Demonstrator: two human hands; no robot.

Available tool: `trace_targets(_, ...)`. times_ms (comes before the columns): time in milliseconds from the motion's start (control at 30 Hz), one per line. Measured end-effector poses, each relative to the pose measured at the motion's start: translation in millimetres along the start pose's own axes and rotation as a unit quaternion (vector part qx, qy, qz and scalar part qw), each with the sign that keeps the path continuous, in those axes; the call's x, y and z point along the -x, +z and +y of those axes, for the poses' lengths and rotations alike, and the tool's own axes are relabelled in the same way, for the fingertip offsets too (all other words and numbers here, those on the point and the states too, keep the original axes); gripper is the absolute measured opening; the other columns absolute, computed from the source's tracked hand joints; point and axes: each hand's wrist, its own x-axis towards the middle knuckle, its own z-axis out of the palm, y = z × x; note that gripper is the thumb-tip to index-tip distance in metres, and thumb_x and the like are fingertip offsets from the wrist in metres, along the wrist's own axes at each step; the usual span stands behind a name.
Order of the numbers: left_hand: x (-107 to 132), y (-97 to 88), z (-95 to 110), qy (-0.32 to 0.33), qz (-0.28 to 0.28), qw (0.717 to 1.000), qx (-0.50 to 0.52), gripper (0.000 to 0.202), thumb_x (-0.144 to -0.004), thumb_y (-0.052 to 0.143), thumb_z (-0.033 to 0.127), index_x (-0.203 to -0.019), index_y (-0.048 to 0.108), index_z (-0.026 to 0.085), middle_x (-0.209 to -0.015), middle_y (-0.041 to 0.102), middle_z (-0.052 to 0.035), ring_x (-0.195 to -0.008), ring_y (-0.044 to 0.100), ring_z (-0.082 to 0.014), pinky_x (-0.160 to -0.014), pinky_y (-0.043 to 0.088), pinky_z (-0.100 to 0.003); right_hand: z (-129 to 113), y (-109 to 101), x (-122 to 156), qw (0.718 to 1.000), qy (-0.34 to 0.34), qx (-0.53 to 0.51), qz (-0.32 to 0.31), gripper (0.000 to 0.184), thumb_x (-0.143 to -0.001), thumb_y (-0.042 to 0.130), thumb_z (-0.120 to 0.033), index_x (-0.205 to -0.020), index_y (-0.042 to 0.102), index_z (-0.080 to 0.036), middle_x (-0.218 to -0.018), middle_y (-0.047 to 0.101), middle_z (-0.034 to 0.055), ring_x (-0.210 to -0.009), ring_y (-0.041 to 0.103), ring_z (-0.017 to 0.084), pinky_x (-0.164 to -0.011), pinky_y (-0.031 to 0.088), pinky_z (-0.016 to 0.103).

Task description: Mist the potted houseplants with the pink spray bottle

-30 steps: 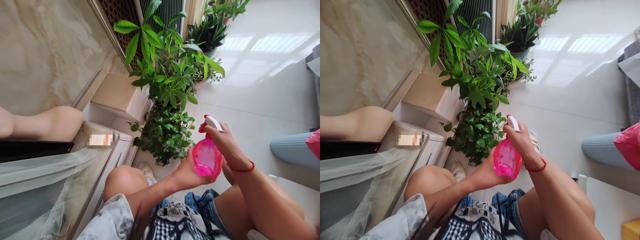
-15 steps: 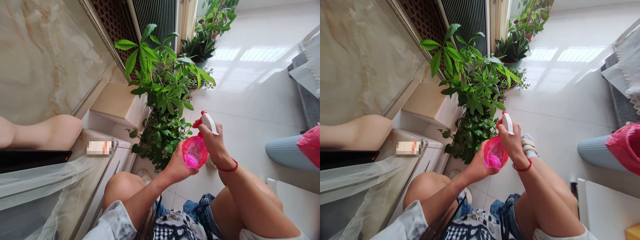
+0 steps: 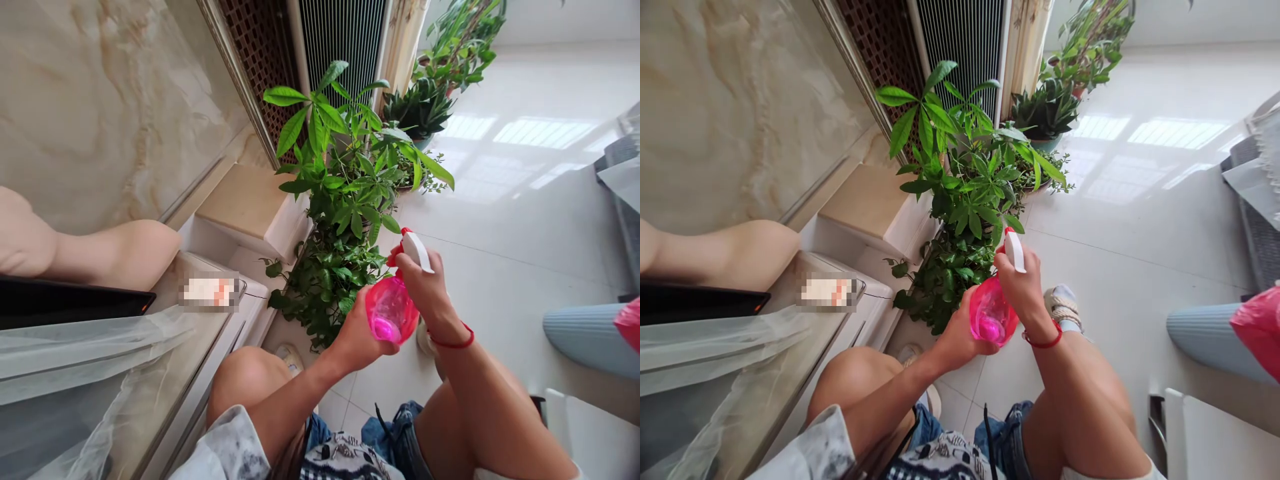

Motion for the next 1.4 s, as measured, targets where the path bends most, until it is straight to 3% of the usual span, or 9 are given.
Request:
trace_targets(300,-2,-14.4,-2,0.027,0.006,1.0,0.012,0.109,-0.053,0.091,0.011,-0.149,0.042,0.026,-0.149,0.057,-0.0147,-0.138,0.055,-0.0364,-0.119,0.042,-0.056,-3,15,5,0.999,-0.035,-0.001,-0.005,0.009,-0.07,0.055,-0.03,-0.072,0.057,-0.022,-0.066,0.053,-0.0021,-0.06,0.044,0.012,-0.054,0.034,0.028)
trace_targets(433,-2,-25.3,-3,0.018,-0.001,1.0,0.01,0.11,-0.051,0.09,0.008,-0.149,0.042,0.024,-0.146,0.059,-0.0141,-0.133,0.059,-0.0345,-0.116,0.045,-0.052,-1,24,4,0.999,-0.035,0.019,-0.014,0.006,-0.071,0.053,-0.029,-0.069,0.053,-0.023,-0.062,0.048,-0.0028,-0.056,0.04,0.012,-0.052,0.031,0.03)
trace_targets(533,-5,-37.5,-10,0.019,-0.005,1.0,0.003,0.113,-0.051,0.091,0.011,-0.151,0.041,0.023,-0.147,0.059,-0.0148,-0.132,0.059,-0.035,-0.114,0.046,-0.051,3,30,2,0.998,-0.038,0.038,-0.034,0.01,-0.076,0.056,-0.033,-0.078,0.056,-0.023,-0.065,0.05,-0.0031,-0.059,0.043,0.013,-0.055,0.035,0.031)
trace_targets(700,-9,-71.8,-18,0.055,-0.019,0.998,0.017,0.112,-0.054,0.094,0.022,-0.152,0.04,0.021,-0.148,0.059,-0.0155,-0.134,0.058,-0.036,-0.115,0.046,-0.048,5,39,-4,0.986,-0.058,0.025,-0.156,0.033,-0.074,0.063,-0.039,-0.103,0.062,-0.022,-0.095,0.064,0.0033,-0.077,0.055,0.018,-0.065,0.046,0.033)
trace_targets(833,-10,-107.6,-14,0.075,-0.036,0.996,0.033,0.104,-0.059,0.092,0.03,-0.15,0.045,0.02,-0.147,0.059,-0.0164,-0.134,0.057,-0.0376,-0.114,0.046,-0.048,9,54,-8,0.966,-0.092,-0.023,-0.242,0.048,-0.079,0.071,-0.046,-0.119,0.059,-0.023,-0.111,0.066,0.0069,-0.084,0.06,0.018,-0.071,0.053,0.034)
trace_targets(1100,-16,-165.8,-5,0.048,-0.09,0.986,0.134,0.092,-0.072,0.087,0.042,-0.155,0.048,0.031,-0.16,0.05,-0.0084,-0.146,0.048,-0.035,-0.123,0.038,-0.047,8,102,-7,0.968,-0.158,-0.038,-0.19,0.035,-0.089,0.066,-0.049,-0.111,0.061,-0.022,-0.098,0.069,0.0061,-0.085,0.064,0.02,-0.074,0.055,0.036)
trace_targets(1200,-28,-171.2,-13,0.019,0.01,0.982,0.189,0.071,-0.088,0.067,0.06,-0.15,0.055,0.026,-0.153,0.058,-0.0095,-0.144,0.051,-0.0337,-0.122,0.038,-0.048,9,122,-6,0.971,-0.184,-0.012,-0.152,0.031,-0.09,0.063,-0.047,-0.11,0.061,-0.023,-0.1,0.07,0.0069,-0.087,0.065,0.022,-0.074,0.053,0.036)
trace_targets(1300,-41,-168.0,-17,0.011,0.158,0.98,0.117,0.061,-0.095,0.05,0.067,-0.123,0.073,0.018,-0.131,0.072,-0.0118,-0.13,0.061,-0.033,-0.117,0.043,-0.045,15,143,-6,0.976,-0.187,0.019,-0.112,0.028,-0.093,0.055,-0.045,-0.108,0.062,-0.023,-0.101,0.07,0.0073,-0.083,0.064,0.021,-0.075,0.052,0.038)
trace_targets(1400,-49,-164.1,-12,0.007,0.193,0.981,0.014,0.052,-0.095,0.052,0.063,-0.097,0.077,0.018,-0.103,0.079,-0.0091,-0.109,0.068,-0.0313,-0.107,0.049,-0.041,22,158,-8,0.979,-0.185,0.045,-0.077,0.027,-0.098,0.048,-0.045,-0.1,0.063,-0.023,-0.095,0.069,0.006,-0.08,0.063,0.021,-0.078,0.05,0.04)
